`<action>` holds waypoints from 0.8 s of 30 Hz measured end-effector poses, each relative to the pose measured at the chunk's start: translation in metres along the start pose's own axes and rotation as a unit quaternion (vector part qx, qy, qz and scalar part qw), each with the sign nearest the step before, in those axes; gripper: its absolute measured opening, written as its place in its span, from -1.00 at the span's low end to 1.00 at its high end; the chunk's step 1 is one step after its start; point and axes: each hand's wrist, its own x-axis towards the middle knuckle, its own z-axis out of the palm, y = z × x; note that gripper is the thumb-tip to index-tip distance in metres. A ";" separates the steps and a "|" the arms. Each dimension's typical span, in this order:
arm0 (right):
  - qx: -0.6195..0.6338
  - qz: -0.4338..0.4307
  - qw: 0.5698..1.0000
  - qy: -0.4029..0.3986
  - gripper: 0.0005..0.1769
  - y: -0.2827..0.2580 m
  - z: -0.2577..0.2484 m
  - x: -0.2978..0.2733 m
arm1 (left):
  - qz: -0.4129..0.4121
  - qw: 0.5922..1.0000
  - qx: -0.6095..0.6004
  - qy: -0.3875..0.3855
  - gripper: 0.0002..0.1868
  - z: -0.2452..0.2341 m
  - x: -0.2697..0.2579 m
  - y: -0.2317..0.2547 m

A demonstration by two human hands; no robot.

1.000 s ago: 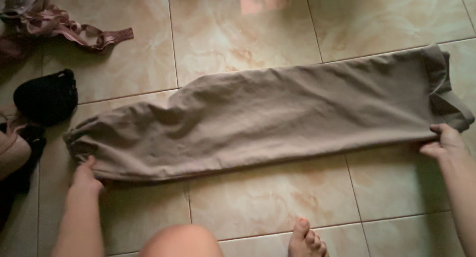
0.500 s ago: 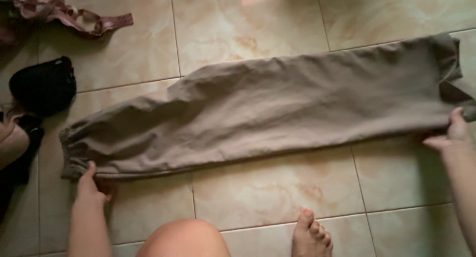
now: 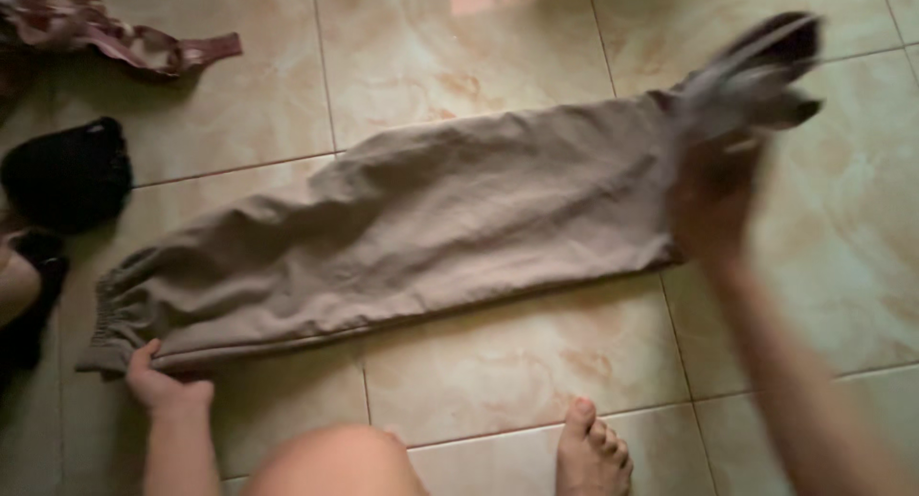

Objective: The person sits on a tiled floor and folds several garments by hand, including a black top, a white long-sleeved shirt, and beige trousers. Each item is smoothed, folded into a compact rectangle, and placed into a growing stack.

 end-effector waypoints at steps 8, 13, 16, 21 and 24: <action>-0.213 -0.339 0.873 -0.277 -0.64 -0.131 0.159 -0.133 | -0.011 0.996 -0.086 -0.032 -0.40 0.011 0.009 -0.004; -0.208 -0.318 0.856 -0.351 -0.68 -0.130 0.163 -0.138 | -0.022 0.992 -0.118 -0.041 -0.37 -0.007 0.012 -0.007; -0.192 -0.336 0.845 -0.369 -0.69 -0.130 0.156 -0.127 | -0.035 0.990 -0.111 -0.075 -0.37 -0.006 0.006 -0.009; -0.177 -0.326 0.854 -0.366 -0.81 -0.141 0.164 -0.131 | -0.054 0.989 -0.116 -0.072 -0.39 -0.012 0.004 -0.005; -0.170 -0.354 0.832 -0.392 -0.74 -0.139 0.169 -0.136 | -0.057 0.991 -0.100 -0.071 -0.40 -0.006 0.009 -0.006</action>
